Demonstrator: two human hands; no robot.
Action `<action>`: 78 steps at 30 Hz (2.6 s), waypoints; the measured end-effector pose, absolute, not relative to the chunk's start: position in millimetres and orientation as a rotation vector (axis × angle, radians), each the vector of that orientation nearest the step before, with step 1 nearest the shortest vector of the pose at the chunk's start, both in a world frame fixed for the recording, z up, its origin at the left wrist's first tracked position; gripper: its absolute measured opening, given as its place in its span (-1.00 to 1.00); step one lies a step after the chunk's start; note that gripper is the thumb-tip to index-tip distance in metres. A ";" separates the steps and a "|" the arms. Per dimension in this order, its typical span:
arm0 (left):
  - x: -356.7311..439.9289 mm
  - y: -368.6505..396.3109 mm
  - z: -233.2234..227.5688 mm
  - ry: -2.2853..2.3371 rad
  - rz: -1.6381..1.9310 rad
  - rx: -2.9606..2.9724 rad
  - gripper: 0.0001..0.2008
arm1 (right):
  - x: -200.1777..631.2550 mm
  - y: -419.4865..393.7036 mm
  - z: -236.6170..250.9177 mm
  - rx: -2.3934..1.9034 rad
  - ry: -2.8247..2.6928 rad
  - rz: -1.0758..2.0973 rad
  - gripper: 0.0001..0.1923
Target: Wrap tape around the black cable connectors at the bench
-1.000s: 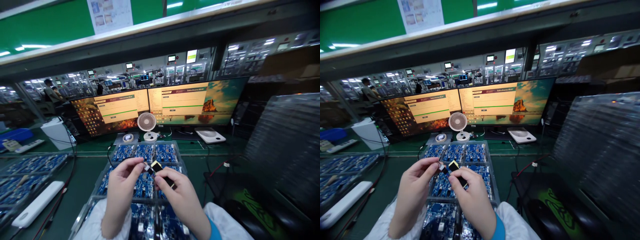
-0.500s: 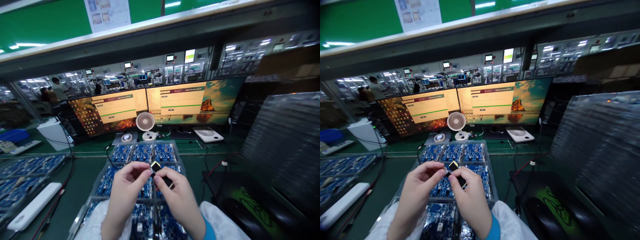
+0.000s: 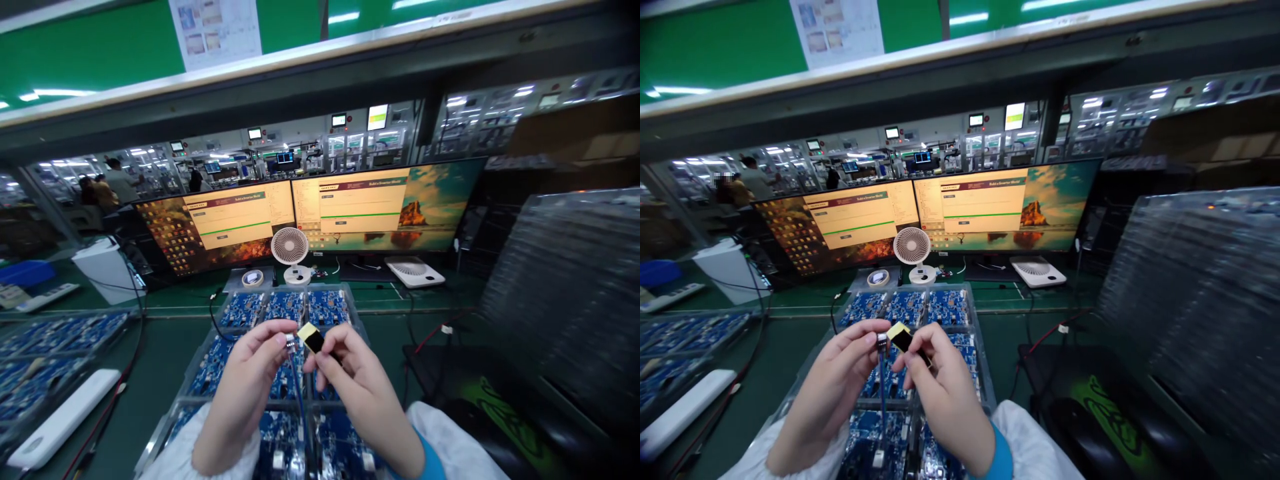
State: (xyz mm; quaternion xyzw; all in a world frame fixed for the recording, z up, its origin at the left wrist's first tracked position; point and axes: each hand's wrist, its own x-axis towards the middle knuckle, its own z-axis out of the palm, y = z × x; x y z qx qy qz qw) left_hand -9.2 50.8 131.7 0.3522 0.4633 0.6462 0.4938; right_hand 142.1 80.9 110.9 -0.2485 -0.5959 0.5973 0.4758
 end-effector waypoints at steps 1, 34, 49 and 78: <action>-8.0 50.1 131.9 1.085 1.544 0.853 -0.80 | 140.4 80.9 110.8 -0.592 -1.427 1.510 -0.85; -2.0 54.3 126.0 1.437 1.194 1.467 -0.80 | 146.1 92.0 106.0 -0.837 -1.388 1.147 -0.84; -1.1 51.4 125.4 1.389 1.255 1.478 -0.89 | 150.5 92.8 104.3 -0.777 -1.584 0.907 -0.91; -4.2 53.7 122.4 1.514 1.216 1.507 -0.63 | 150.2 87.0 106.0 -0.686 -1.240 1.056 -0.95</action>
